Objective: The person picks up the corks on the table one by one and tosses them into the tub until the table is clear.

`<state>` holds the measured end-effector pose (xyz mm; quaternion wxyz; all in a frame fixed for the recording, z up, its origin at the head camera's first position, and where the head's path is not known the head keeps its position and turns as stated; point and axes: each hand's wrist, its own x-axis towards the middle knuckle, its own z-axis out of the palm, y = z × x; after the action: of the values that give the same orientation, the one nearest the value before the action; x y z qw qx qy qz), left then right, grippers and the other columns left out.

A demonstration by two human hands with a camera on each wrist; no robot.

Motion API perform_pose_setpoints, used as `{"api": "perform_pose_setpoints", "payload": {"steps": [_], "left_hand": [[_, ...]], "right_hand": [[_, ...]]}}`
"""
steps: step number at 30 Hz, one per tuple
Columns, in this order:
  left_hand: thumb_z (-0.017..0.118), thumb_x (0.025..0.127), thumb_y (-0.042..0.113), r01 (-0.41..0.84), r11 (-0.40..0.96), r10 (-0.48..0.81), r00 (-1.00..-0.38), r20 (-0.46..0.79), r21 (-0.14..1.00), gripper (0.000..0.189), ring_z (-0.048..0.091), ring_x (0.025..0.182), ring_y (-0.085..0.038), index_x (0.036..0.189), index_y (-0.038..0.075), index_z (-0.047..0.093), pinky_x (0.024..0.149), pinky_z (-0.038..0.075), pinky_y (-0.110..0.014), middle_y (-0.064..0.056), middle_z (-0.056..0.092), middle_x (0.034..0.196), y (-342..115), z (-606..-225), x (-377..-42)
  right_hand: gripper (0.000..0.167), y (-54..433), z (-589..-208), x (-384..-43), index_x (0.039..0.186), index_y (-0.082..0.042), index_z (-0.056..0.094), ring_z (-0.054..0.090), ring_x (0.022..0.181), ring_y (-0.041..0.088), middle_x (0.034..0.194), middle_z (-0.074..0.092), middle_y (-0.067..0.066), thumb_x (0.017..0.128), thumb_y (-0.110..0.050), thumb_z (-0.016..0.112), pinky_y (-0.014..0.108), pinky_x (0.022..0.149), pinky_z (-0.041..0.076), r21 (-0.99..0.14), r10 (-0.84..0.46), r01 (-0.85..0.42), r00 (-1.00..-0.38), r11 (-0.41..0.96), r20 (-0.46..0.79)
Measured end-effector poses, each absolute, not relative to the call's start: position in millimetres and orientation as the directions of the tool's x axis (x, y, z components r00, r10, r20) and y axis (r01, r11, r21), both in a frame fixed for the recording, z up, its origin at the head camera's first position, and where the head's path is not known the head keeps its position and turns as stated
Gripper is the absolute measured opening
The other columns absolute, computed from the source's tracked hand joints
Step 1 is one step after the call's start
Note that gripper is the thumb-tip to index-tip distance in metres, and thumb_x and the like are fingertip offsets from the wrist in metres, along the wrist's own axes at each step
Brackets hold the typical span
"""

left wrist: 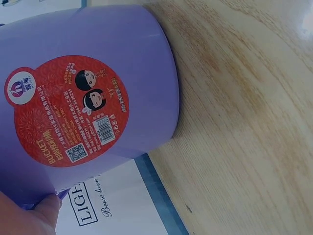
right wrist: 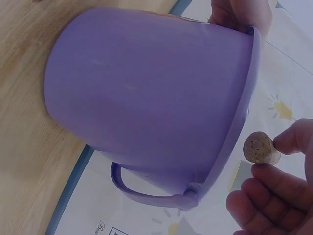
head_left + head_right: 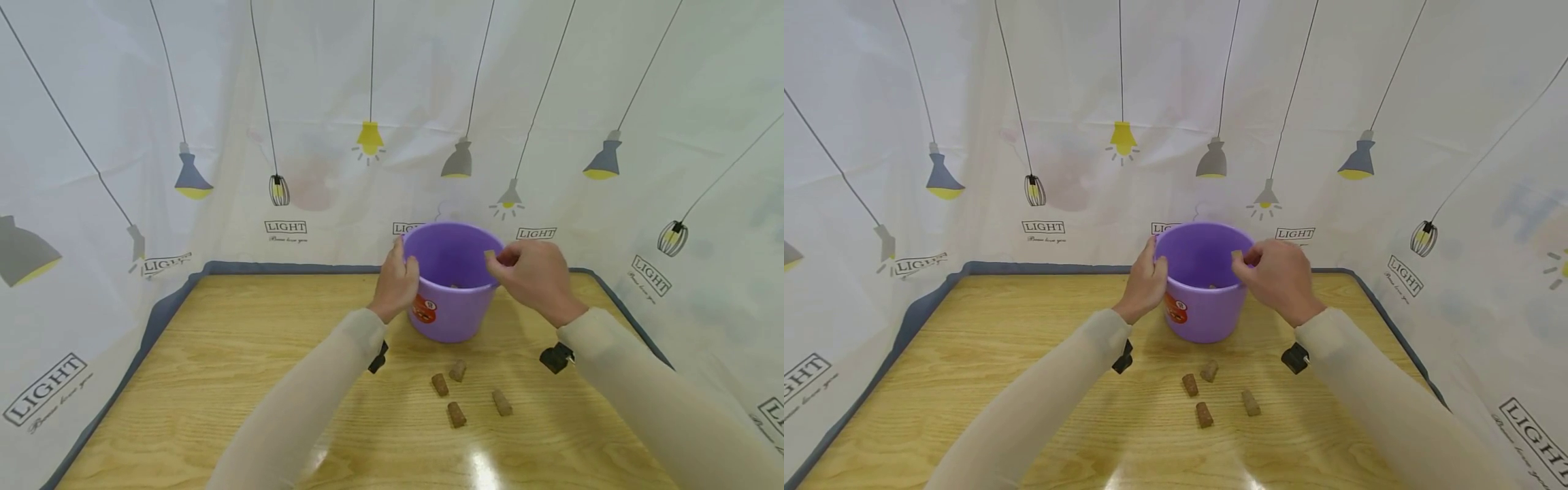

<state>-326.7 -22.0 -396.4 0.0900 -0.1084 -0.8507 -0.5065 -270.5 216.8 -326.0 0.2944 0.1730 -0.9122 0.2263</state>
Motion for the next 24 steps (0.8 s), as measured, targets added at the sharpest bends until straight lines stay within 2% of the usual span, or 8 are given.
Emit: {"api": "perform_pose_setpoints", "payload": {"steps": [11,21,24], "left_hand": [[0.032,0.108,0.026,0.284,0.467,0.091,-0.957,0.275,0.837,0.064,0.024,0.154,-0.031,0.164,0.002,0.012,0.126,0.020,-0.042,-0.018,0.024,0.167,-22.3,-395.8,-326.6],[0.032,0.107,0.025,0.287,0.470,0.095,-0.957,0.276,0.835,0.064,0.025,0.153,-0.031,0.164,0.002,0.012,0.126,0.020,-0.042,-0.017,0.024,0.167,-22.3,-396.0,-327.1],[0.032,0.107,0.026,0.284,0.472,0.093,-0.957,0.274,0.834,0.065,0.024,0.154,-0.031,0.164,0.003,0.011,0.126,0.020,-0.042,-0.017,0.024,0.168,-22.0,-396.2,-327.0]], "right_hand": [[0.032,200.7,-328.5,-289.4,0.070,-0.013,0.079,0.060,0.056,0.015,0.067,0.071,0.000,0.094,-0.030,0.067,0.034,0.054,0.049,-0.298,-0.214,-0.401,-0.836,0.866,0.505],[0.033,185.1,-333.0,-300.0,0.068,-0.013,0.077,0.060,0.056,0.015,0.064,0.071,-0.002,0.094,-0.032,0.067,0.035,0.057,0.051,-0.253,-0.240,-0.355,-0.888,0.900,0.393],[0.033,182.0,-333.6,-302.0,0.071,-0.012,0.079,0.064,0.061,0.019,0.068,0.073,0.001,0.093,-0.034,0.068,0.038,0.062,0.053,-0.254,-0.232,-0.339,-0.899,0.906,0.372]]}}
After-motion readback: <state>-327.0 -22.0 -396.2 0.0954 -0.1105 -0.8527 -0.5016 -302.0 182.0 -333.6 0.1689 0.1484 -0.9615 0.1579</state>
